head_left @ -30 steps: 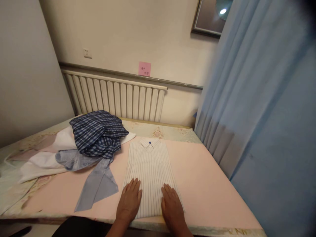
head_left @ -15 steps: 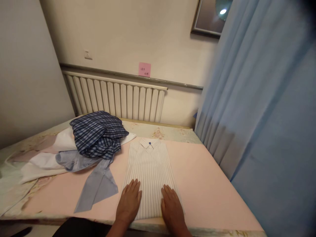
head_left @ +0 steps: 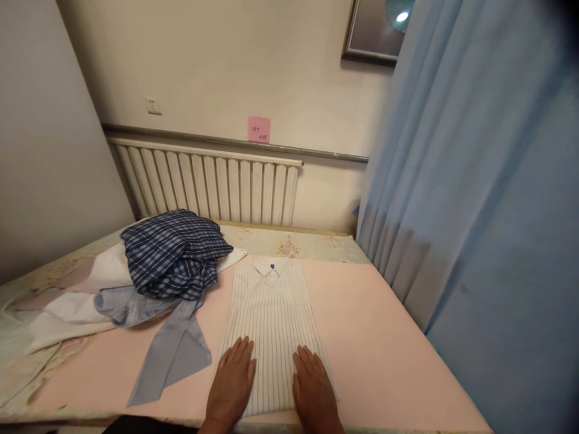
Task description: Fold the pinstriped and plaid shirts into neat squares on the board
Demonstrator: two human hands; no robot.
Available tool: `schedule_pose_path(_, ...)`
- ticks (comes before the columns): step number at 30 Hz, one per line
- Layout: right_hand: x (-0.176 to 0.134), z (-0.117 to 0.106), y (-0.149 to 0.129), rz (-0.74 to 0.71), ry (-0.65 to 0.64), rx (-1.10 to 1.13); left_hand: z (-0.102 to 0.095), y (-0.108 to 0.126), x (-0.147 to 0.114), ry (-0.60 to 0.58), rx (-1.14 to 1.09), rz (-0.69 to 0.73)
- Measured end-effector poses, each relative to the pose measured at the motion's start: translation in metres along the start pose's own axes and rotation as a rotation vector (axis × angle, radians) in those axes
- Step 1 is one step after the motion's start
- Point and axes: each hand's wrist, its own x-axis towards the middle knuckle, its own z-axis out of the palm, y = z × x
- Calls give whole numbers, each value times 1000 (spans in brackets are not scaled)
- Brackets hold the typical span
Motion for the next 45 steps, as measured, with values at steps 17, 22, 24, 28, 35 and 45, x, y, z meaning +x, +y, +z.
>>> schedule_pose_path(17,-1,3,8,-54,-23,33,-2,-1,0,-21,79,29)
schedule_pose_path(22,-2,2,17,-128,-81,35,-3,-2,-1,0,91,33)
schedule_pose_path(24,-3,4,20,-141,-90,46,-2,-2,-1,6,99,36)
schedule_pose_path(28,-5,9,24,-161,-82,49,-1,-3,-3,9,104,39)
schedule_pose_path(35,-8,14,28,-172,-55,72,-5,-1,-3,6,63,29)
schedule_pose_path(45,-4,7,22,-151,-54,64,0,-4,-4,26,69,52)
